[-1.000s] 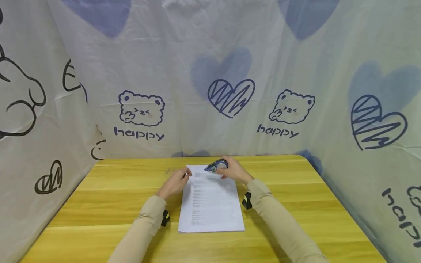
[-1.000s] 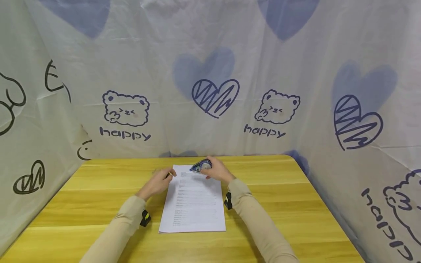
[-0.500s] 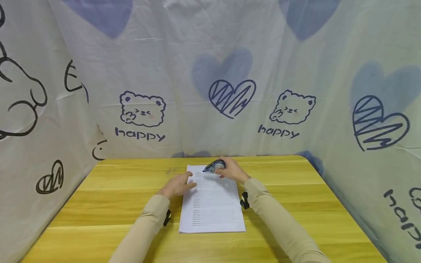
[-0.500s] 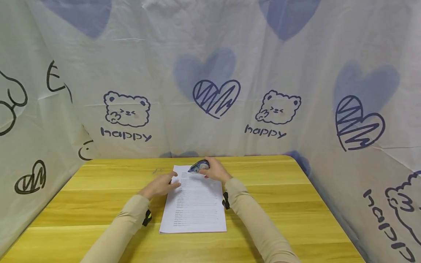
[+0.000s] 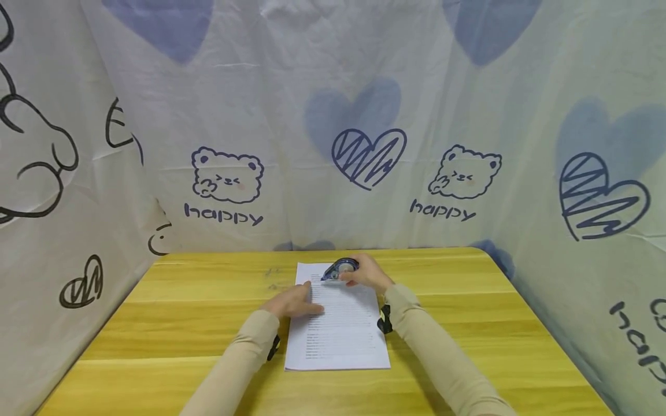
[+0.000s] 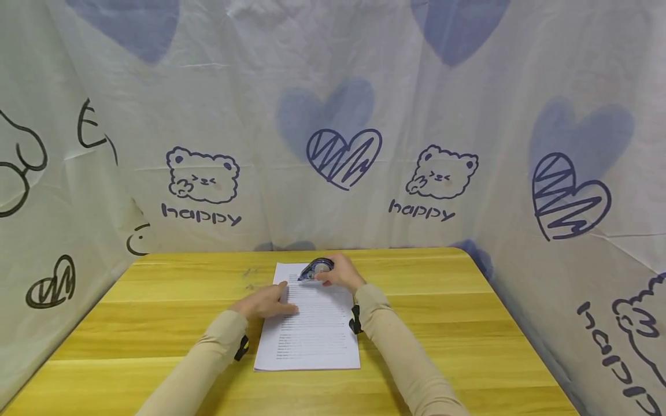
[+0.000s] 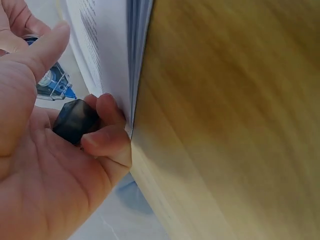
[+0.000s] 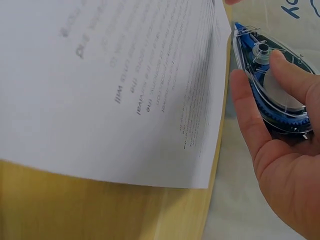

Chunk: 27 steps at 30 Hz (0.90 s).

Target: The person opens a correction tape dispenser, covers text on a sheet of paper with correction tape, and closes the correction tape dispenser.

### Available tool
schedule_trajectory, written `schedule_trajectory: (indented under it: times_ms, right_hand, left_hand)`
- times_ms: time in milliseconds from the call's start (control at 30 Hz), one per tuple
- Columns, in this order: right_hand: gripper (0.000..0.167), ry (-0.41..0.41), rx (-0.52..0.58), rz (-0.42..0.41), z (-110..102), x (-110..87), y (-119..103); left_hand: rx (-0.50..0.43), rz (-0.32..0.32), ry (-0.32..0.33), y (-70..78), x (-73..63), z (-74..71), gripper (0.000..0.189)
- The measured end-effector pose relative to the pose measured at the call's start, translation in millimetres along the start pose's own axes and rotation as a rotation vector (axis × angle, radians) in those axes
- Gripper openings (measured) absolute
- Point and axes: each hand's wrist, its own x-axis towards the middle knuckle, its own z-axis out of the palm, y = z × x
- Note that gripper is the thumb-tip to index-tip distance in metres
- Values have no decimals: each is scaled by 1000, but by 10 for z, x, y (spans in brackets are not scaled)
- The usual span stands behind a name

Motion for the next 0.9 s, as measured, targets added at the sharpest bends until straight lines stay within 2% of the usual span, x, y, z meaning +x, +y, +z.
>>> schedule_trajectory:
  times_ms: [133, 333, 467, 733, 900]
  right_hand:
    - [37, 1, 1, 13, 25, 7, 12]
    - [37, 9, 7, 36, 72, 13, 19]
    - [37, 9, 38, 29, 91, 5, 43]
    - [38, 40, -62, -59, 141, 26, 169]
    - [43, 48, -65, -84, 156, 26, 189]
  left_hand:
    - [27, 5, 0, 2, -2, 5, 90]
    - [52, 16, -1, -6, 8, 2, 73]
    - [58, 22, -8, -8, 17, 1, 73]
    - [73, 13, -7, 0, 22, 9, 68]
    - [73, 11, -9, -8, 49, 39, 71]
